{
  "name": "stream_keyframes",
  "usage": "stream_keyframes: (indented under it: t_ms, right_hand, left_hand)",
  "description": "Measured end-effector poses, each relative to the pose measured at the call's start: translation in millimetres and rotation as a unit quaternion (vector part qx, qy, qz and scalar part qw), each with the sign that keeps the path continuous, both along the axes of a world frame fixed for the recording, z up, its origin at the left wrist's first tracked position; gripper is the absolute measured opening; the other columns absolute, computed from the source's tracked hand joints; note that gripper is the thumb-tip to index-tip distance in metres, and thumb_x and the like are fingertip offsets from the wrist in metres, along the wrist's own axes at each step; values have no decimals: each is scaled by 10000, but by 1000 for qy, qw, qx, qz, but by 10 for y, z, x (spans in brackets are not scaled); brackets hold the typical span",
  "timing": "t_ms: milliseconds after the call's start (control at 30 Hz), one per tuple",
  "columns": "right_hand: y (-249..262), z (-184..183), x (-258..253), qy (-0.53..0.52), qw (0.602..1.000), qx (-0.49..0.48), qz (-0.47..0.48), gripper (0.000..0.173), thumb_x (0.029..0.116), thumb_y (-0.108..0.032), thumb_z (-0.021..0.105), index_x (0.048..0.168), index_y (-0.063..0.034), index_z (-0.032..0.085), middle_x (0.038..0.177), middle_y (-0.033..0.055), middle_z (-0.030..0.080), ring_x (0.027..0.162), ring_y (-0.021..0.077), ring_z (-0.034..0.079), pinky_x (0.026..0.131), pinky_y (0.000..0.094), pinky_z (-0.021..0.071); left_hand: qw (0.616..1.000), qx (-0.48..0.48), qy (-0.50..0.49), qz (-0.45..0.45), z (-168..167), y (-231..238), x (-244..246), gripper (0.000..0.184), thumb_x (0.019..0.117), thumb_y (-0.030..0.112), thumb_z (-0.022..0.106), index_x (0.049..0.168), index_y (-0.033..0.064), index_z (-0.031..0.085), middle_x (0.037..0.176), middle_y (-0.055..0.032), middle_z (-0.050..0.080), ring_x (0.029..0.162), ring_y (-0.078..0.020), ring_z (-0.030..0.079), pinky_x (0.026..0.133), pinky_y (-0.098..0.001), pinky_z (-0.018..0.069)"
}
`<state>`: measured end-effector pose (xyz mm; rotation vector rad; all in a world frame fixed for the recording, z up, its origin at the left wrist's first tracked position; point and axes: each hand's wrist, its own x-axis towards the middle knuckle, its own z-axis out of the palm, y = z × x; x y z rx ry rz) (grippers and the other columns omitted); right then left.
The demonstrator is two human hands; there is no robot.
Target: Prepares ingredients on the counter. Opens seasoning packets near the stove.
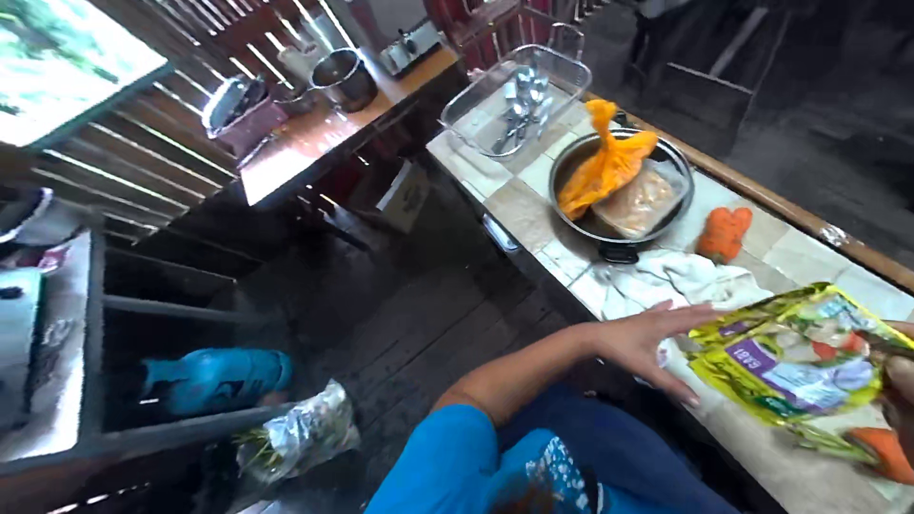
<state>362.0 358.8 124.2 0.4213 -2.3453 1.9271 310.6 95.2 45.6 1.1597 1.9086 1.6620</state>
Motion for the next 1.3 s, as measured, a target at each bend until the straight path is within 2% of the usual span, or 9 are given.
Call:
stream_keyframes:
  t_ms: [100,267,367,500,633,833,967,1167,1300]
  right_hand:
    - [-753,-86,-200,-49,994,-99,21,268,999,-98,545,1178,-194,720,1036,-156,749,905,-22,696,801,180,592]
    - [-2049,-627,-493,-257,953,-143,73,295,1000,-35,421,1175,-49,659,931,10,737,813,82,702,758,288,612]
    - [-2869,-1175,-635,-372,915,-39,147,352,1102,-166,376,1361,-32,572,1050,93,703,846,131,688,752,314,592]
    - [-3872,-1609,-552,-479,839,-16,256,587,1121,-484,169,1485,-144,479,1200,108,667,957,193,676,782,375,569]
    - [-4766,-1968,-497,-517,777,-84,349,704,1071,-583,60,1541,-169,382,1264,117,668,1016,239,698,792,435,602]
    - [-5719,-2063,-534,-535,779,-91,315,426,1115,-389,319,1456,-198,487,1205,68,672,982,212,694,811,414,601]
    - [-6465,-2211,-596,-488,787,61,373,488,1052,-139,546,1511,-120,381,1143,146,658,873,216,699,720,382,612]
    - [-7512,-2474,-963,-509,752,59,414,351,1068,-62,466,1418,-76,449,1039,130,679,772,197,706,659,357,616]
    - [-8198,-2535,-1208,-569,668,118,466,374,1109,-306,313,1362,-102,498,1010,140,705,804,253,715,647,423,607]
  left_hand:
    - [996,37,-18,83,62,-534,263,522,767,65,837,1192,-155,628,1095,-213,724,1059,-180,698,980,-325,536]
    - [954,78,-217,191,-72,-1710,752,515,882,50,741,1330,-72,519,1165,15,724,1070,-15,681,978,-249,570]
    - [902,15,-330,277,-201,-2427,924,508,929,21,659,1389,-37,452,1115,-33,723,962,-80,717,878,-286,614]
    - [850,-145,-399,312,-284,-3298,1035,429,1001,80,624,1394,-7,476,1084,-57,684,894,-50,677,828,-252,583]
    - [832,-78,-421,351,-528,-4113,1339,310,1033,84,577,1328,2,534,993,-56,718,834,-74,698,789,-275,604]
    - [737,-61,-462,490,-891,-4942,1686,535,1054,146,570,1548,92,374,1272,-172,647,1045,-215,683,926,-419,575]
    - [697,-74,-459,547,-1129,-5356,1826,395,1018,181,636,1359,-7,568,1227,-158,663,1063,-165,661,974,-369,538]
    - [684,-50,-424,591,-1058,-5981,1734,374,1023,119,608,1351,-47,538,1242,-196,632,1073,-201,643,973,-398,525]
    - [663,-91,-408,621,-864,-6335,1510,384,1001,99,623,1352,-42,558,1264,-225,622,1102,-256,625,989,-451,500]
